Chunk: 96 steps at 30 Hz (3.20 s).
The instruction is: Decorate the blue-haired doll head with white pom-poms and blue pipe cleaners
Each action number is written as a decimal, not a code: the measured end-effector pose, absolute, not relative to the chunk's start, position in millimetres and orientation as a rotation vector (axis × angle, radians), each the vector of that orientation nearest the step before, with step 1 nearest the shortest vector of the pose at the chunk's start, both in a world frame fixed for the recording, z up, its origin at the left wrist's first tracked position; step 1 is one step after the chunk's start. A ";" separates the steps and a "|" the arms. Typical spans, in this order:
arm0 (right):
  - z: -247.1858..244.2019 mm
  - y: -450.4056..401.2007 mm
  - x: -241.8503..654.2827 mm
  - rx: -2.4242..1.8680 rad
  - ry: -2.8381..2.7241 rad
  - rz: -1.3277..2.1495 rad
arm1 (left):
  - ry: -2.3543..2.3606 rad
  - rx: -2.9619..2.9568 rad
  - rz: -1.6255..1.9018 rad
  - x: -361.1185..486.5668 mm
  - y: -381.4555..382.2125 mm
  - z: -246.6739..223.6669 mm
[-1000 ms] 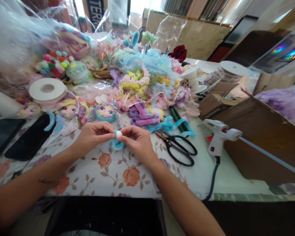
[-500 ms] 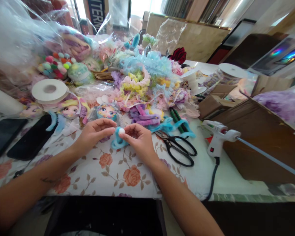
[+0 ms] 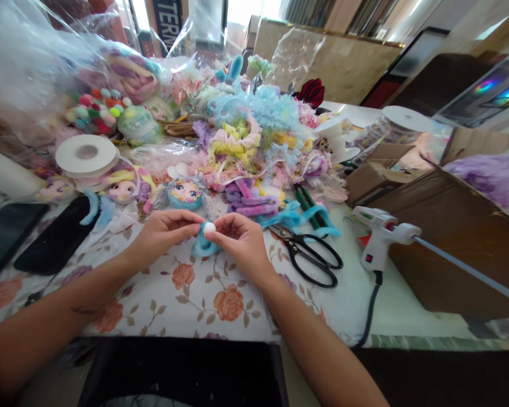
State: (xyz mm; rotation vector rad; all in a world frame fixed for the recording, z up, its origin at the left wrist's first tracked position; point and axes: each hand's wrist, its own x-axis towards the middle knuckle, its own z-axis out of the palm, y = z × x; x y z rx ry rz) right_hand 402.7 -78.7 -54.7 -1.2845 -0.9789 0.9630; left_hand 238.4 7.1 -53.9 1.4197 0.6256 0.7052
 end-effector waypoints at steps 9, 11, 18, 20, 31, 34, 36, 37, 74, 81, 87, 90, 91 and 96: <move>-55.2 -79.4 400.8 -1.293 -0.971 0.982 | 0.647 1.437 0.794 238.4 9.1 -56.0; -55.7 -79.7 400.4 -1.303 -0.989 0.972 | 0.593 1.464 0.805 237.8 9.1 -56.6; -57.1 -78.8 401.5 -1.266 -0.941 0.983 | 0.529 1.569 0.832 238.5 6.7 -61.4; -58.2 -78.5 402.0 -1.253 -0.910 0.971 | 0.574 1.676 0.960 238.8 5.9 -60.1; -58.4 -79.7 399.9 -1.320 -0.994 0.869 | 0.535 2.136 1.223 239.5 4.2 -61.7; -58.7 -80.0 398.7 -1.351 -1.044 0.832 | 0.548 2.138 1.215 239.6 3.8 -61.9; -58.7 -80.1 398.2 -1.365 -1.060 0.820 | 0.565 2.128 1.198 239.6 3.4 -60.9; -58.7 -80.2 398.1 -1.371 -1.063 0.816 | 0.575 2.120 1.188 239.5 3.2 -60.1; -58.7 -80.6 397.2 -1.396 -1.090 0.792 | 0.648 2.019 1.091 238.3 4.4 -58.3; -57.0 -79.3 403.5 -1.368 -1.023 0.784 | 0.466 1.686 0.956 228.3 14.1 -44.0; -53.0 -83.3 404.5 -1.387 -1.212 0.485 | 0.119 1.575 0.460 215.9 23.7 -31.4; -53.2 -87.1 401.8 -1.342 -1.375 0.322 | 0.299 1.508 0.748 217.3 26.3 -38.6; -53.1 -88.2 400.6 -1.323 -1.423 0.279 | 0.338 1.530 0.833 218.7 25.7 -40.7; -51.8 -91.7 395.3 -1.236 -1.572 0.159 | 0.365 1.802 0.968 225.8 11.7 -40.2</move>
